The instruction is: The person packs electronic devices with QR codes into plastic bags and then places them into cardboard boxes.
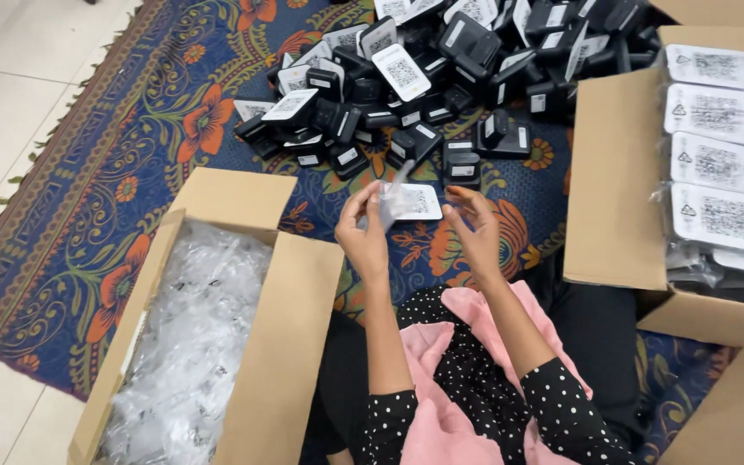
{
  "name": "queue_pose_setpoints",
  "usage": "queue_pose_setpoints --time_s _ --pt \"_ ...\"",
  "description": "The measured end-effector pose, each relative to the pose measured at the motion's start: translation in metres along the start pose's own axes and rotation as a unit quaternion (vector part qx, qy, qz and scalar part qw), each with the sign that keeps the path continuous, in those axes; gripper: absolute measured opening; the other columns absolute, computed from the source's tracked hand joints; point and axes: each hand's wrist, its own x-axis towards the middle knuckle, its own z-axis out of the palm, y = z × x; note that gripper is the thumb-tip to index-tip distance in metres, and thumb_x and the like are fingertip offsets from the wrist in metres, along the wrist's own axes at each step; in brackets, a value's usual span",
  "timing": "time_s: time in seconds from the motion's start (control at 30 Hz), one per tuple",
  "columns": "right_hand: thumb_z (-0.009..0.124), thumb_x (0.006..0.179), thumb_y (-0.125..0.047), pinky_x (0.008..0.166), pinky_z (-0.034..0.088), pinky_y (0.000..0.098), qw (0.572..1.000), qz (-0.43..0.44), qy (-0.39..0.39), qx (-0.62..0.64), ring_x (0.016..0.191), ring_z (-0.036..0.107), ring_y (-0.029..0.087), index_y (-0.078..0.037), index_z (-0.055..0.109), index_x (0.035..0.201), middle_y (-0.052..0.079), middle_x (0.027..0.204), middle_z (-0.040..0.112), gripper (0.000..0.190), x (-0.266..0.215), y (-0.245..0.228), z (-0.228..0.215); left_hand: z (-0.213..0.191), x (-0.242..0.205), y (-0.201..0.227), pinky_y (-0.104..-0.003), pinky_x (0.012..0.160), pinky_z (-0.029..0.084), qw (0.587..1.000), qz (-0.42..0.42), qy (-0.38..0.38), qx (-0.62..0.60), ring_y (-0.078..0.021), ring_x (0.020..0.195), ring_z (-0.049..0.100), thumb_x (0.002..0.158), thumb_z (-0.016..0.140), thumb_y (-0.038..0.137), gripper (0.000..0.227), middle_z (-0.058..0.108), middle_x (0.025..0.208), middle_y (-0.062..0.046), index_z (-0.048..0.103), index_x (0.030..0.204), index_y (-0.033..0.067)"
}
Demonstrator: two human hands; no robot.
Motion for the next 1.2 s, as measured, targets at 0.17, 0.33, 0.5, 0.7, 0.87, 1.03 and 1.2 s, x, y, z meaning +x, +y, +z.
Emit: queue_pose_setpoints --time_s 0.17,0.33,0.5,0.7,0.87,1.03,1.2 --pt "0.067 0.098 -0.002 0.102 0.049 0.0363 0.936 -0.246 0.004 -0.251 0.116 0.066 0.026 -0.004 0.071 0.119 0.011 0.118 0.073 0.022 -0.009 -0.093 -0.006 0.023 -0.020 0.006 -0.032 0.086 0.054 0.982 0.070 -0.076 0.157 -0.0212 0.091 0.068 0.096 0.067 0.005 0.018 0.078 0.107 -0.004 0.079 0.109 0.0095" --pt "0.057 0.099 0.003 0.091 0.054 0.0360 0.944 -0.197 -0.072 -0.254 0.105 0.071 0.031 -0.003 0.067 0.121 0.014 0.112 0.073 0.025 -0.008 -0.070 -0.011 0.038 -0.039 0.024 -0.035 0.094 0.052 0.964 0.152 -0.114 0.188 -0.0246 0.104 0.066 0.094 0.064 0.000 0.025 0.076 0.110 -0.004 0.079 0.110 0.0119" --pt "0.056 0.103 -0.002 0.080 0.056 0.0357 0.981 -0.029 -0.114 -0.156 0.096 0.073 0.030 0.003 0.064 0.122 0.015 0.107 0.073 0.021 0.000 0.044 -0.031 0.053 -0.060 0.028 -0.036 0.098 0.052 0.946 0.171 -0.167 0.220 -0.0241 0.108 0.065 0.089 0.064 -0.004 0.028 0.076 0.111 -0.003 0.078 0.107 0.0125" --pt "0.056 0.101 -0.006 0.096 0.053 0.0353 0.963 0.193 -0.088 0.168 0.116 0.064 0.023 0.001 0.063 0.130 0.011 0.129 0.067 0.031 -0.001 0.036 -0.029 0.065 -0.084 0.037 -0.036 0.098 0.053 0.942 0.114 -0.292 0.119 -0.0240 0.107 0.068 0.085 0.063 -0.003 0.028 0.078 0.106 -0.005 0.080 0.100 0.0128" --pt "0.063 0.097 -0.008 0.096 0.055 0.0418 0.972 0.189 -0.059 0.126 0.116 0.063 0.029 -0.002 0.062 0.135 0.016 0.132 0.066 0.039 0.008 0.030 -0.031 0.058 -0.091 0.054 -0.032 0.085 0.056 0.858 0.014 -0.512 0.027 -0.0198 0.093 0.070 0.081 0.059 -0.005 0.035 0.081 0.103 -0.007 0.082 0.102 0.0117" --pt "0.068 0.094 -0.009 0.096 0.056 0.0467 0.976 0.192 -0.039 0.093 0.116 0.063 0.033 -0.004 0.061 0.139 0.021 0.134 0.065 0.046 0.011 0.029 -0.035 0.043 -0.072 0.052 -0.029 0.081 0.058 0.905 -0.050 -0.419 0.052 -0.0159 0.089 0.071 0.094 0.067 0.008 0.025 0.076 0.110 -0.007 0.076 0.117 0.0131" --pt "0.072 0.092 -0.009 0.095 0.057 0.0476 0.978 0.174 -0.047 0.106 0.120 0.061 0.032 -0.005 0.059 0.140 0.020 0.136 0.063 0.049 0.009 0.017 -0.027 0.024 -0.046 -0.014 -0.028 0.080 0.059 0.987 -0.028 -0.121 0.105 -0.0163 0.100 0.069 0.098 0.068 0.019 0.037 0.066 0.123 -0.011 0.065 0.133 0.0070"
